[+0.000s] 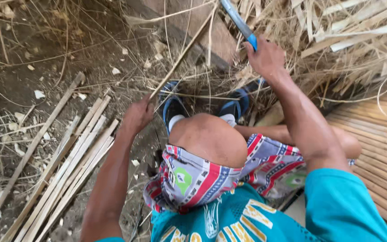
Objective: The person sits on the ground and uses a machete to shave thin strips from bamboo poles, repeatedly drawing the blade along the length of each pole to remove the outer layer. The shaved strips fall to the ground, and the person handles multiple bamboo poles one at a time.
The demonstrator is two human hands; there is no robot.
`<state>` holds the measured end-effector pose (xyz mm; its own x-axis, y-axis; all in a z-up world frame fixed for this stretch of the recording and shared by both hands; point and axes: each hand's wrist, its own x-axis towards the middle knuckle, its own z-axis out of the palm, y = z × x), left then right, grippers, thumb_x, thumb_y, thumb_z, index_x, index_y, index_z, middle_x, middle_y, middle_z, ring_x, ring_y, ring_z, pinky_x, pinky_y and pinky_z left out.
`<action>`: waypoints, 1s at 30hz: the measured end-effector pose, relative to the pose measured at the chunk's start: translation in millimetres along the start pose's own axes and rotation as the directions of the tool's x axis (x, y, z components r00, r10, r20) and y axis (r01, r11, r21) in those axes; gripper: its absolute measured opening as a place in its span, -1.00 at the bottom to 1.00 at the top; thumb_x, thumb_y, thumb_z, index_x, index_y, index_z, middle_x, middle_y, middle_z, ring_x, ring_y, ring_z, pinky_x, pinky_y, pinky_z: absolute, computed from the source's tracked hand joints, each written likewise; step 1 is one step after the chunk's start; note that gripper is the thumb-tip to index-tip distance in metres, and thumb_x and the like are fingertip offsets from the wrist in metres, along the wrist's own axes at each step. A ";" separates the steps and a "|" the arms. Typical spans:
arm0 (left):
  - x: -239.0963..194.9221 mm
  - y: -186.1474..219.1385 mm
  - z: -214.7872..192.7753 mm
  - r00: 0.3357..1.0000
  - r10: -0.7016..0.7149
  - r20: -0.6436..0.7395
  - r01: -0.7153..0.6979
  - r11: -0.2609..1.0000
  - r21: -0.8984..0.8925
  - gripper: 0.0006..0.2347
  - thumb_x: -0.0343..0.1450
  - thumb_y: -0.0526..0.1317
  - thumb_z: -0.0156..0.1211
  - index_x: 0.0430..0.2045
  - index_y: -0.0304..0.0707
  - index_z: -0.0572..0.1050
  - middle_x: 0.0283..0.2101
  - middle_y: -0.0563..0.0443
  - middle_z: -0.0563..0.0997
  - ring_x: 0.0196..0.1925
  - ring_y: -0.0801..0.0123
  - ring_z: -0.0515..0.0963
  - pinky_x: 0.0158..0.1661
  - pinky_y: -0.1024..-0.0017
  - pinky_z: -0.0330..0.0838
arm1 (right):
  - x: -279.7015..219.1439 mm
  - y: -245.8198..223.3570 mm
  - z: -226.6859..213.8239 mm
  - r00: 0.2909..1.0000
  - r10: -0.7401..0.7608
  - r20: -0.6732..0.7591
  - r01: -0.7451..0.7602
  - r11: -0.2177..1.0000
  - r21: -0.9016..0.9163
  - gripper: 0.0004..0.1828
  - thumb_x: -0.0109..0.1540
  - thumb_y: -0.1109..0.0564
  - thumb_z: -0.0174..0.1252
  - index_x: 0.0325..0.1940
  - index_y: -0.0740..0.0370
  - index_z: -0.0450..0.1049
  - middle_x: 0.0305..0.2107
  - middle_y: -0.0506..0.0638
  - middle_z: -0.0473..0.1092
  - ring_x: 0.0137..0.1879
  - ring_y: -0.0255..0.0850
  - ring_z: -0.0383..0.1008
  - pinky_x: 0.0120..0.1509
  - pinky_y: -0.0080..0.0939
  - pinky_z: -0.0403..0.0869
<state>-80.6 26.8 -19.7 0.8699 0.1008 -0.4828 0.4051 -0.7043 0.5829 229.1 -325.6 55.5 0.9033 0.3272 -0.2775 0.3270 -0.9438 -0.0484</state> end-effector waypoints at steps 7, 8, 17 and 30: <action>73.3 45.9 -8.2 0.994 0.108 -0.008 -0.108 0.984 -0.140 -0.75 0.61 -0.10 -0.11 -0.06 -0.32 0.42 -0.16 -0.48 0.61 -0.15 -0.33 0.60 -0.08 -0.12 0.44 | -47.0 -82.7 10.1 0.922 -0.180 0.342 0.163 0.984 0.078 -0.39 0.39 -0.33 -0.20 0.07 0.29 0.27 -0.44 0.24 0.50 -0.32 0.22 0.56 -0.16 0.25 0.51; 71.8 43.4 -9.7 0.999 0.034 0.030 -0.030 0.994 -0.106 -0.74 0.61 -0.09 -0.13 -0.06 -0.30 0.42 -0.17 -0.46 0.61 -0.15 -0.31 0.61 -0.08 -0.12 0.44 | -53.0 -85.2 8.5 0.891 -0.243 0.383 0.252 0.967 0.029 -0.39 0.37 -0.37 -0.18 0.06 0.24 0.29 -0.39 0.23 0.50 -0.29 0.19 0.56 -0.15 0.22 0.52; 4.4 1.3 2.1 0.984 -0.170 0.047 0.166 0.983 0.084 -0.73 0.59 -0.04 -0.14 -0.05 -0.29 0.34 -0.36 -0.51 0.63 -0.30 -0.35 0.63 -0.21 -0.16 0.48 | 13.7 21.7 -55.4 0.942 0.322 0.090 -0.334 0.920 0.206 -0.32 0.51 -0.34 -0.30 0.41 0.27 0.17 -0.27 0.19 0.49 -0.07 0.04 0.52 0.25 0.30 0.35; 25.2 22.9 0.9 0.985 -0.124 -0.120 0.144 0.974 0.174 -0.67 0.63 0.08 -0.16 -0.11 -0.21 0.36 -0.52 -0.24 0.58 -0.52 -0.03 0.61 -0.47 0.01 0.47 | -7.4 0.1 -27.0 0.981 0.130 0.143 -0.136 0.990 0.036 -0.39 0.48 -0.35 -0.23 0.03 0.26 0.34 -0.36 0.15 0.48 -0.29 0.01 0.55 -0.18 0.14 0.50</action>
<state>-49.6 12.6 -19.1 0.8404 0.2706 -0.4696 0.4706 -0.7942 0.3844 230.0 -326.8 83.5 0.8892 0.1917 -0.4154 0.1907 -0.9807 -0.0443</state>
